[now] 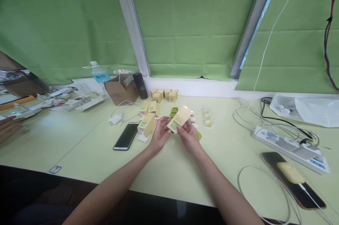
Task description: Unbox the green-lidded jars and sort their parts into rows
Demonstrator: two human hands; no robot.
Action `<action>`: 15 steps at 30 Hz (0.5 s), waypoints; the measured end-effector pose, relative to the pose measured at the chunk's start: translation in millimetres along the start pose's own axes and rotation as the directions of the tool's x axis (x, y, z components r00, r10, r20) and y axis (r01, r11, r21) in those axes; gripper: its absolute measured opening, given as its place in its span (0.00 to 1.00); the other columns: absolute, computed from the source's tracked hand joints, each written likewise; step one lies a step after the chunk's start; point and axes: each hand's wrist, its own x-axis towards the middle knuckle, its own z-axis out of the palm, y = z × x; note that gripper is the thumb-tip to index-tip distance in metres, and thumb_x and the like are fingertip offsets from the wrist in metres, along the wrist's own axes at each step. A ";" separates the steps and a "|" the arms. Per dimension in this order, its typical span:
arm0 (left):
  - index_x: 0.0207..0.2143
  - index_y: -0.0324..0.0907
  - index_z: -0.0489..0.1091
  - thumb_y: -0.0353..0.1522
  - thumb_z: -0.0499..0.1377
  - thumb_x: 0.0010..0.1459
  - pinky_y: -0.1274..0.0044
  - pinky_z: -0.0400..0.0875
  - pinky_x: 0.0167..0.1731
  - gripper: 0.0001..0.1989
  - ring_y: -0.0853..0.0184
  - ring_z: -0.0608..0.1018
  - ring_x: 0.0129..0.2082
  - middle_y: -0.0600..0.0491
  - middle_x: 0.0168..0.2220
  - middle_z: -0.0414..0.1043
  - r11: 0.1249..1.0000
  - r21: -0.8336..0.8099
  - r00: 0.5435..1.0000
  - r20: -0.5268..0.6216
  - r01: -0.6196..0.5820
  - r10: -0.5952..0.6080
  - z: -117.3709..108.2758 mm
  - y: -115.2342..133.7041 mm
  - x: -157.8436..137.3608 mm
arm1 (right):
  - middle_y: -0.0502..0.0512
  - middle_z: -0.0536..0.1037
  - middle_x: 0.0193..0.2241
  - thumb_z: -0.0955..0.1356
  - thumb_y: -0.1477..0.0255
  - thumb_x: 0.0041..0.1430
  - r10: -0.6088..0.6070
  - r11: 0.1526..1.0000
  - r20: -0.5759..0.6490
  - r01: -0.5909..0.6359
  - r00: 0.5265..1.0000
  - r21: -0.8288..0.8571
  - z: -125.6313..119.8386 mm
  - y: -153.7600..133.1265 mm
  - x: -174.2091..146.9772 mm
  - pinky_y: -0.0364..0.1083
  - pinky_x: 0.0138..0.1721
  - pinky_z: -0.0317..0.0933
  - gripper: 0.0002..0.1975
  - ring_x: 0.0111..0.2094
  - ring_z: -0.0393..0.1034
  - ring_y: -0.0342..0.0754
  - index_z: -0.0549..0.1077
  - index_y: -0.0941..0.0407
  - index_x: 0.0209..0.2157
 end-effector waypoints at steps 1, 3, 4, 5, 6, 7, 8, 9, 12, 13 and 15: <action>0.57 0.46 0.56 0.45 0.63 0.62 0.68 0.71 0.50 0.29 0.55 0.73 0.58 0.42 0.57 0.66 1.000 -0.001 1.000 0.000 -0.001 0.001 0.0 -0.4 0.0 | 0.59 0.81 0.50 0.80 0.61 0.47 -0.001 1.000 0.002 0.001 1.000 -0.007 -0.4 0.0 0.0 0.59 0.58 0.67 0.25 0.54 0.75 0.60 0.75 0.50 0.46; 0.56 0.46 0.56 0.46 0.64 0.61 0.67 0.70 0.51 0.29 0.55 0.72 0.58 0.42 0.56 0.66 1.000 -0.006 1.000 0.001 -0.003 0.003 -0.2 -0.7 0.0 | 0.59 0.81 0.50 0.80 0.61 0.47 -0.003 1.000 0.001 0.003 1.000 -0.010 -0.8 -0.2 0.2 0.60 0.58 0.67 0.24 0.54 0.75 0.60 0.76 0.50 0.46; 0.56 0.46 0.56 0.46 0.64 0.61 0.67 0.70 0.52 0.29 0.55 0.72 0.58 0.42 0.56 0.66 1.000 -0.010 1.000 0.001 -0.001 0.001 -0.2 -0.6 0.0 | 0.59 0.81 0.50 0.80 0.60 0.47 -0.004 1.000 0.000 0.004 1.000 -0.011 -0.8 -0.2 0.3 0.60 0.58 0.67 0.24 0.54 0.75 0.60 0.76 0.50 0.45; 0.56 0.46 0.56 0.46 0.64 0.60 0.67 0.70 0.52 0.29 0.55 0.72 0.58 0.42 0.56 0.66 1.000 -0.015 1.000 0.001 0.001 -0.001 -0.1 -0.4 -0.1 | 0.59 0.81 0.50 0.80 0.60 0.47 -0.004 1.000 -0.001 0.004 1.000 -0.014 -0.8 -0.3 0.5 0.60 0.58 0.67 0.24 0.54 0.75 0.60 0.76 0.50 0.45; 0.55 0.46 0.56 0.46 0.64 0.60 0.67 0.70 0.52 0.28 0.55 0.72 0.58 0.42 0.56 0.66 1.000 -0.019 1.000 0.000 0.005 -0.005 0.1 0.1 0.0 | 0.59 0.81 0.50 0.80 0.60 0.47 -0.003 1.000 -0.001 0.003 1.000 -0.018 -0.7 -0.3 0.6 0.59 0.58 0.67 0.25 0.54 0.75 0.60 0.76 0.51 0.45; 0.55 0.46 0.57 0.46 0.65 0.60 0.67 0.70 0.52 0.28 0.55 0.73 0.58 0.43 0.55 0.67 1.000 -0.021 1.000 -0.001 0.008 -0.008 0.3 0.6 0.0 | 0.59 0.81 0.51 0.80 0.60 0.47 -0.003 1.000 0.000 0.003 1.000 -0.024 -0.5 -0.4 0.7 0.59 0.58 0.67 0.25 0.55 0.75 0.60 0.76 0.51 0.46; 0.54 0.46 0.57 0.46 0.65 0.60 0.67 0.70 0.52 0.28 0.56 0.73 0.57 0.43 0.55 0.67 1.000 -0.020 1.000 -0.001 0.009 -0.009 0.5 1.1 0.1 | 0.59 0.81 0.51 0.80 0.60 0.47 -0.005 1.000 0.003 0.005 1.000 -0.030 -0.3 -0.4 0.8 0.59 0.58 0.67 0.25 0.55 0.75 0.60 0.76 0.51 0.46; 0.54 0.46 0.57 0.46 0.65 0.60 0.67 0.70 0.52 0.27 0.57 0.74 0.56 0.44 0.54 0.67 1.000 -0.021 1.000 0.000 0.008 -0.008 0.6 1.6 0.3 | 0.59 0.81 0.51 0.80 0.60 0.47 -0.007 0.999 0.007 0.007 1.000 -0.035 -0.1 -0.4 0.8 0.59 0.58 0.67 0.26 0.55 0.75 0.59 0.76 0.51 0.46; 0.52 0.47 0.56 0.46 0.64 0.60 0.69 0.71 0.49 0.27 0.61 0.75 0.50 0.47 0.51 0.66 0.999 -0.035 1.000 0.011 0.006 -0.006 0.3 2.1 1.4 | 0.58 0.82 0.50 0.80 0.59 0.46 -0.013 0.998 0.025 0.015 1.000 -0.064 -0.1 -0.8 0.7 0.58 0.58 0.66 0.28 0.55 0.75 0.58 0.75 0.50 0.48; 0.51 0.47 0.55 0.47 0.65 0.59 0.70 0.72 0.47 0.27 0.63 0.76 0.47 0.48 0.51 0.65 0.999 -0.045 1.000 0.016 0.009 -0.008 0.1 1.9 1.8 | 0.58 0.82 0.50 0.80 0.59 0.47 -0.014 0.997 0.033 0.017 0.999 -0.081 -0.4 -1.3 0.7 0.58 0.59 0.66 0.29 0.55 0.75 0.58 0.75 0.50 0.49; 0.50 0.48 0.54 0.47 0.65 0.59 0.71 0.72 0.44 0.27 0.65 0.76 0.44 0.49 0.50 0.64 0.998 -0.065 0.999 0.025 0.023 -0.021 -0.6 1.5 2.5 | 0.57 0.82 0.50 0.80 0.58 0.47 -0.016 0.993 0.048 0.021 0.999 -0.117 -1.6 -3.1 0.6 0.59 0.59 0.66 0.29 0.54 0.75 0.58 0.74 0.49 0.50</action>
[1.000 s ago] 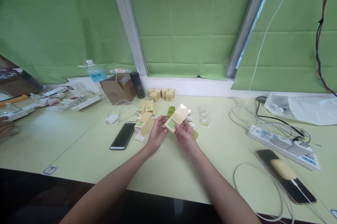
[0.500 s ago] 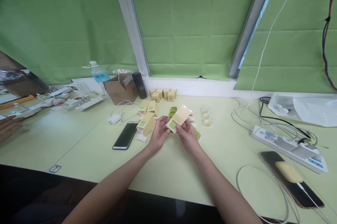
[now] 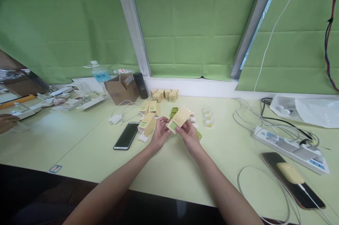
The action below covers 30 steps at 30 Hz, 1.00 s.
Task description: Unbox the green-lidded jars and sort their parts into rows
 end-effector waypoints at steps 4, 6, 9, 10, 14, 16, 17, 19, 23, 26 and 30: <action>0.49 0.49 0.51 0.48 0.66 0.57 0.72 0.72 0.43 0.29 0.67 0.76 0.43 0.50 0.51 0.63 0.999 -0.029 0.999 0.019 0.041 -0.041 -0.4 0.5 1.1 | 0.58 0.81 0.51 0.79 0.57 0.49 0.018 0.998 0.030 -0.016 0.999 -0.059 -3.7 -4.8 -0.1 0.58 0.56 0.67 0.29 0.53 0.75 0.58 0.74 0.50 0.50; 0.48 0.49 0.51 0.47 0.67 0.56 0.72 0.71 0.43 0.30 0.67 0.76 0.42 0.51 0.50 0.64 0.997 -0.046 0.998 0.019 0.060 -0.060 0.1 1.6 1.7 | 0.58 0.82 0.50 0.79 0.57 0.49 0.026 0.996 0.030 -0.023 0.999 -0.084 -4.4 -5.6 -0.1 0.57 0.55 0.68 0.28 0.52 0.76 0.58 0.74 0.51 0.50; 0.45 0.48 0.52 0.43 0.69 0.53 0.74 0.70 0.42 0.29 0.68 0.75 0.41 0.53 0.46 0.65 0.995 -0.054 0.997 -0.001 0.079 -0.079 1.2 3.1 2.6 | 0.57 0.82 0.48 0.79 0.58 0.48 -0.002 0.991 -0.003 0.002 1.000 -0.137 -2.8 -2.4 -0.3 0.56 0.52 0.69 0.28 0.50 0.76 0.58 0.74 0.50 0.49; 0.45 0.48 0.52 0.41 0.69 0.53 0.75 0.70 0.41 0.28 0.68 0.74 0.40 0.53 0.45 0.65 0.995 -0.048 0.996 -0.008 0.086 -0.087 1.5 3.3 2.8 | 0.56 0.82 0.47 0.80 0.58 0.47 -0.021 0.988 -0.018 0.018 1.000 -0.154 -1.7 -0.5 -0.4 0.56 0.51 0.70 0.27 0.50 0.76 0.57 0.74 0.49 0.48; 0.45 0.48 0.53 0.35 0.68 0.49 0.77 0.67 0.35 0.28 0.67 0.73 0.38 0.55 0.43 0.66 0.995 -0.032 0.995 -0.029 0.097 -0.098 1.9 1.7 1.9 | 0.56 0.82 0.46 0.79 0.57 0.48 -0.067 0.988 -0.083 0.055 0.994 -0.145 1.9 4.9 -0.1 0.55 0.50 0.71 0.27 0.49 0.77 0.57 0.74 0.50 0.48; 0.45 0.48 0.54 0.33 0.68 0.48 0.77 0.67 0.35 0.28 0.67 0.73 0.39 0.55 0.43 0.66 0.996 -0.034 0.997 -0.017 0.077 -0.078 1.9 0.7 0.5 | 0.57 0.83 0.46 0.79 0.55 0.48 -0.046 0.995 -0.126 0.034 0.991 -0.096 1.6 4.3 0.2 0.54 0.49 0.72 0.28 0.47 0.78 0.56 0.74 0.50 0.48; 0.46 0.48 0.55 0.33 0.68 0.48 0.77 0.67 0.36 0.28 0.66 0.73 0.40 0.54 0.44 0.66 0.997 -0.033 0.998 -0.003 0.065 -0.065 2.0 0.5 -0.4 | 0.57 0.83 0.46 0.78 0.54 0.49 -0.027 0.998 -0.144 0.017 0.989 -0.067 1.0 3.3 0.4 0.54 0.47 0.73 0.28 0.46 0.78 0.56 0.74 0.51 0.48; 0.48 0.47 0.57 0.36 0.67 0.52 0.76 0.68 0.38 0.27 0.65 0.73 0.42 0.52 0.46 0.66 0.999 -0.029 0.999 0.032 0.038 -0.037 2.3 0.9 -2.6 | 0.57 0.84 0.45 0.78 0.54 0.48 0.010 1.000 -0.159 -0.012 0.987 -0.014 -0.8 1.2 0.4 0.54 0.45 0.74 0.29 0.44 0.79 0.56 0.73 0.52 0.48; 0.54 0.46 0.56 0.45 0.62 0.62 0.73 0.70 0.41 0.25 0.62 0.74 0.46 0.48 0.49 0.67 0.999 0.047 0.999 0.033 0.007 -0.008 5.5 4.0 -6.7 | 0.56 0.84 0.43 0.79 0.56 0.47 0.034 0.999 -0.151 -0.031 0.988 0.023 -3.9 1.6 0.5 0.53 0.42 0.74 0.29 0.42 0.80 0.56 0.72 0.51 0.48; 0.52 0.47 0.56 0.46 0.61 0.63 0.71 0.71 0.43 0.23 0.60 0.77 0.47 0.46 0.50 0.71 0.986 0.163 0.999 -0.047 0.023 -0.016 8.5 6.9 -7.9 | 0.55 0.85 0.42 0.80 0.56 0.46 0.053 0.999 -0.159 -0.050 0.986 0.018 -4.9 5.0 1.3 0.51 0.38 0.74 0.30 0.39 0.80 0.55 0.71 0.51 0.48; 0.50 0.46 0.56 0.45 0.59 0.65 0.68 0.70 0.48 0.20 0.59 0.80 0.45 0.47 0.43 0.78 0.966 0.255 0.994 -0.111 0.046 -0.018 8.9 13.7 -7.6 | 0.56 0.84 0.44 0.81 0.57 0.44 0.059 0.997 -0.201 -0.050 0.978 0.052 -4.3 6.1 2.1 0.51 0.42 0.74 0.32 0.40 0.80 0.54 0.71 0.51 0.48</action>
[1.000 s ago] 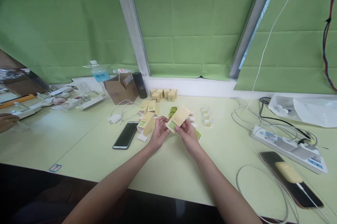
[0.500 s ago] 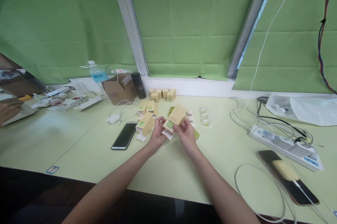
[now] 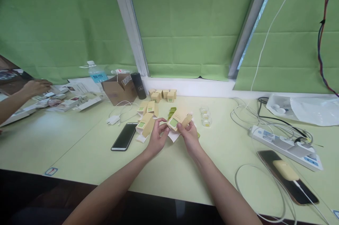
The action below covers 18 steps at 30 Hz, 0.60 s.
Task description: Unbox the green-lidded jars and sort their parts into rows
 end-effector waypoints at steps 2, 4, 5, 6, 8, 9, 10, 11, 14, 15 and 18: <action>0.51 0.47 0.56 0.45 0.60 0.64 0.68 0.70 0.46 0.21 0.60 0.80 0.41 0.49 0.40 0.80 0.999 0.047 1.000 -0.007 -0.011 0.012 -1.8 3.4 0.2 | 0.56 0.85 0.44 0.81 0.57 0.43 -0.002 1.000 0.001 0.002 1.000 -0.023 0.7 -0.6 -0.4 0.52 0.43 0.74 0.32 0.41 0.81 0.55 0.71 0.51 0.48; 0.50 0.47 0.55 0.45 0.61 0.63 0.69 0.70 0.44 0.22 0.62 0.80 0.38 0.50 0.39 0.80 0.996 0.084 1.000 -0.012 -0.021 0.022 -2.9 5.2 0.1 | 0.58 0.85 0.44 0.81 0.57 0.42 0.001 0.998 0.011 0.000 1.000 -0.064 1.2 -1.0 -0.9 0.53 0.45 0.73 0.32 0.42 0.81 0.56 0.73 0.52 0.47; 0.50 0.47 0.55 0.45 0.61 0.63 0.70 0.70 0.43 0.22 0.62 0.80 0.37 0.50 0.40 0.80 0.995 0.093 1.000 -0.018 -0.022 0.024 -3.1 5.1 -0.2 | 0.59 0.84 0.44 0.81 0.57 0.42 0.004 0.997 0.013 -0.003 1.000 -0.079 1.3 -1.1 -1.1 0.53 0.47 0.73 0.31 0.44 0.80 0.57 0.74 0.53 0.47; 0.51 0.47 0.55 0.45 0.60 0.64 0.71 0.70 0.42 0.22 0.63 0.80 0.36 0.50 0.40 0.80 0.996 0.091 0.999 -0.023 -0.021 0.023 -3.2 4.2 -0.6 | 0.59 0.84 0.45 0.81 0.57 0.42 0.009 0.996 0.008 -0.008 1.000 -0.084 1.2 -1.3 -1.0 0.53 0.47 0.72 0.30 0.46 0.80 0.58 0.75 0.53 0.46; 0.52 0.47 0.54 0.45 0.57 0.66 0.73 0.70 0.38 0.20 0.64 0.80 0.33 0.51 0.38 0.80 0.997 0.070 1.000 -0.019 -0.017 0.018 -3.0 0.4 -1.7 | 0.60 0.84 0.47 0.81 0.56 0.42 0.031 0.997 -0.009 -0.031 0.999 -0.070 0.6 -1.8 -0.4 0.53 0.48 0.72 0.29 0.47 0.80 0.59 0.77 0.54 0.44; 0.52 0.47 0.54 0.44 0.56 0.67 0.74 0.70 0.35 0.19 0.65 0.79 0.31 0.51 0.36 0.80 0.998 0.065 1.000 -0.012 -0.018 0.019 -2.9 -2.3 -2.2 | 0.60 0.84 0.46 0.81 0.56 0.42 0.047 0.997 -0.015 -0.047 0.999 -0.054 0.3 -2.2 0.1 0.53 0.48 0.73 0.29 0.47 0.80 0.60 0.78 0.54 0.44; 0.52 0.47 0.54 0.44 0.54 0.68 0.75 0.69 0.33 0.17 0.65 0.79 0.29 0.52 0.35 0.80 0.997 0.067 1.000 -0.005 -0.023 0.023 -2.9 -5.0 -2.7 | 0.59 0.84 0.46 0.81 0.55 0.42 0.063 0.997 -0.018 -0.064 0.998 -0.035 -0.1 -2.6 0.6 0.53 0.47 0.73 0.29 0.47 0.80 0.60 0.78 0.54 0.44; 0.53 0.47 0.55 0.43 0.53 0.69 0.75 0.69 0.32 0.16 0.66 0.78 0.28 0.53 0.34 0.79 0.996 0.078 1.000 -0.002 -0.031 0.031 -3.0 -7.7 -3.1 | 0.59 0.85 0.45 0.81 0.55 0.42 0.079 0.997 -0.017 -0.079 0.997 -0.019 -0.4 -3.1 0.9 0.53 0.47 0.73 0.28 0.46 0.80 0.60 0.79 0.55 0.43; 0.50 0.46 0.61 0.39 0.52 0.70 0.76 0.67 0.29 0.10 0.67 0.77 0.26 0.53 0.32 0.78 0.980 0.166 0.992 -0.041 -0.109 0.117 -4.4 -12.8 -2.8 | 0.59 0.85 0.43 0.80 0.54 0.43 0.101 0.995 -0.009 -0.101 0.995 -0.001 -0.5 -4.0 1.0 0.53 0.45 0.74 0.27 0.44 0.81 0.60 0.79 0.55 0.41; 0.47 0.45 0.64 0.37 0.51 0.70 0.76 0.67 0.30 0.08 0.67 0.77 0.28 0.53 0.32 0.78 0.964 0.210 0.983 -0.055 -0.161 0.176 -5.1 -13.3 -2.3 | 0.59 0.85 0.43 0.80 0.54 0.44 0.098 0.995 -0.009 -0.098 0.995 -0.002 -0.4 -4.1 0.6 0.53 0.44 0.74 0.26 0.44 0.81 0.59 0.79 0.55 0.41; 0.40 0.44 0.73 0.31 0.50 0.69 0.74 0.68 0.34 0.12 0.65 0.77 0.33 0.51 0.33 0.78 0.869 0.361 0.930 -0.013 -0.338 0.367 -7.1 -12.4 -0.4 | 0.60 0.85 0.44 0.80 0.55 0.44 0.071 0.997 -0.022 -0.071 0.997 -0.019 0.1 -3.9 -0.9 0.52 0.42 0.74 0.26 0.43 0.81 0.59 0.79 0.55 0.41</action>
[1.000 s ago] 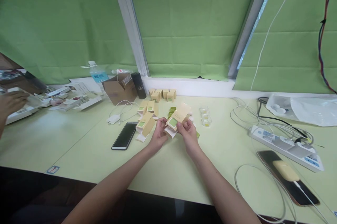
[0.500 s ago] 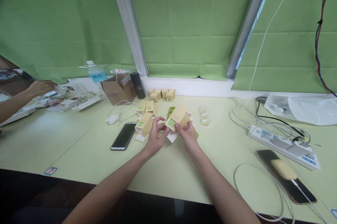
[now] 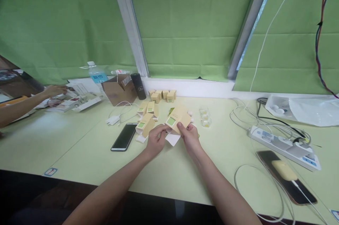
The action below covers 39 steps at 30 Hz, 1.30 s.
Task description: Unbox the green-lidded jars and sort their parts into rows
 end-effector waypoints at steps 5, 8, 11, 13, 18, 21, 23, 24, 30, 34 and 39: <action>0.41 0.43 0.78 0.30 0.53 0.66 0.72 0.71 0.38 0.13 0.62 0.77 0.38 0.48 0.36 0.78 1.000 -0.018 0.997 0.082 -0.015 0.016 -0.7 2.5 1.7 | 0.60 0.85 0.45 0.80 0.57 0.45 -0.077 0.997 -0.067 0.075 0.995 -0.030 -1.5 0.6 0.5 0.50 0.39 0.74 0.25 0.41 0.81 0.56 0.79 0.55 0.42; 0.36 0.41 0.78 0.35 0.57 0.64 0.71 0.72 0.41 0.10 0.60 0.78 0.41 0.46 0.38 0.77 0.986 -0.106 0.982 0.149 0.129 -0.112 0.7 4.3 1.9 | 0.61 0.85 0.44 0.80 0.57 0.44 -0.102 0.994 -0.114 0.097 0.988 -0.051 -2.5 1.3 2.9 0.51 0.39 0.74 0.25 0.41 0.81 0.56 0.79 0.56 0.41; 0.31 0.41 0.77 0.38 0.60 0.63 0.72 0.73 0.40 0.12 0.60 0.78 0.39 0.46 0.36 0.77 0.965 -0.105 0.954 0.207 0.241 -0.215 3.2 5.3 1.9 | 0.61 0.85 0.44 0.80 0.57 0.44 -0.135 0.989 -0.138 0.125 0.981 -0.076 -2.2 1.9 4.9 0.52 0.42 0.74 0.25 0.42 0.81 0.57 0.79 0.57 0.41; 0.30 0.40 0.76 0.40 0.62 0.62 0.72 0.73 0.39 0.13 0.61 0.78 0.37 0.47 0.34 0.76 0.947 -0.142 0.941 0.221 0.289 -0.254 4.9 5.2 1.9 | 0.61 0.85 0.44 0.80 0.57 0.44 -0.150 0.987 -0.143 0.138 0.978 -0.087 -1.6 2.1 5.5 0.53 0.42 0.74 0.25 0.42 0.81 0.57 0.79 0.57 0.41; 0.34 0.43 0.66 0.46 0.65 0.59 0.74 0.74 0.37 0.17 0.65 0.79 0.34 0.52 0.33 0.76 0.851 -0.379 0.931 0.110 0.363 -0.348 6.1 2.4 3.9 | 0.61 0.85 0.43 0.79 0.56 0.46 -0.175 0.981 -0.137 0.161 0.975 -0.107 0.0 2.9 7.5 0.53 0.42 0.74 0.25 0.40 0.81 0.56 0.79 0.56 0.41; 0.40 0.45 0.60 0.48 0.68 0.54 0.76 0.75 0.33 0.24 0.67 0.80 0.31 0.54 0.32 0.77 0.772 -0.491 0.904 0.083 0.403 -0.419 5.7 -1.0 8.9 | 0.60 0.85 0.40 0.79 0.55 0.45 -0.185 0.975 -0.128 0.165 0.974 -0.151 0.8 4.3 9.8 0.52 0.39 0.75 0.25 0.37 0.81 0.55 0.79 0.56 0.40; 0.44 0.45 0.61 0.50 0.69 0.52 0.76 0.75 0.30 0.28 0.67 0.79 0.28 0.54 0.30 0.77 0.745 -0.493 0.884 0.121 0.449 -0.452 5.9 -3.9 12.8 | 0.58 0.86 0.36 0.79 0.54 0.43 -0.197 0.965 -0.126 0.170 0.972 -0.199 1.1 5.5 10.8 0.51 0.35 0.74 0.24 0.33 0.80 0.54 0.80 0.57 0.37; 0.45 0.44 0.62 0.50 0.69 0.50 0.76 0.75 0.27 0.29 0.66 0.79 0.27 0.54 0.30 0.77 0.740 -0.479 0.873 0.137 0.472 -0.467 6.2 -5.5 14.5 | 0.58 0.85 0.34 0.79 0.54 0.43 -0.206 0.959 -0.122 0.176 0.971 -0.223 1.2 6.1 10.8 0.51 0.34 0.74 0.24 0.31 0.79 0.54 0.80 0.57 0.36; 0.32 0.40 0.72 0.51 0.68 0.50 0.78 0.71 0.19 0.23 0.68 0.75 0.23 0.54 0.26 0.75 0.752 -0.400 0.850 0.182 0.524 -0.495 6.4 -13.5 16.8 | 0.56 0.84 0.28 0.77 0.52 0.43 -0.205 0.931 -0.074 0.171 0.976 -0.322 -1.4 9.3 8.2 0.48 0.27 0.68 0.23 0.26 0.76 0.52 0.80 0.58 0.31; 0.24 0.40 0.69 0.51 0.67 0.51 0.78 0.70 0.18 0.23 0.70 0.72 0.20 0.55 0.21 0.71 0.770 -0.349 0.844 0.171 0.535 -0.508 2.3 -17.2 16.8 | 0.56 0.83 0.29 0.76 0.50 0.45 -0.187 0.901 -0.076 0.140 0.979 -0.411 -3.9 11.8 8.5 0.48 0.27 0.67 0.23 0.28 0.75 0.53 0.80 0.57 0.31; 0.22 0.42 0.66 0.50 0.67 0.51 0.78 0.67 0.19 0.23 0.70 0.71 0.19 0.56 0.19 0.68 0.799 -0.301 0.853 0.154 0.521 -0.499 -3.0 -21.6 18.8 | 0.56 0.84 0.31 0.76 0.49 0.44 -0.208 0.883 -0.075 0.154 0.975 -0.443 -3.4 17.5 9.6 0.48 0.30 0.69 0.26 0.30 0.76 0.53 0.78 0.56 0.36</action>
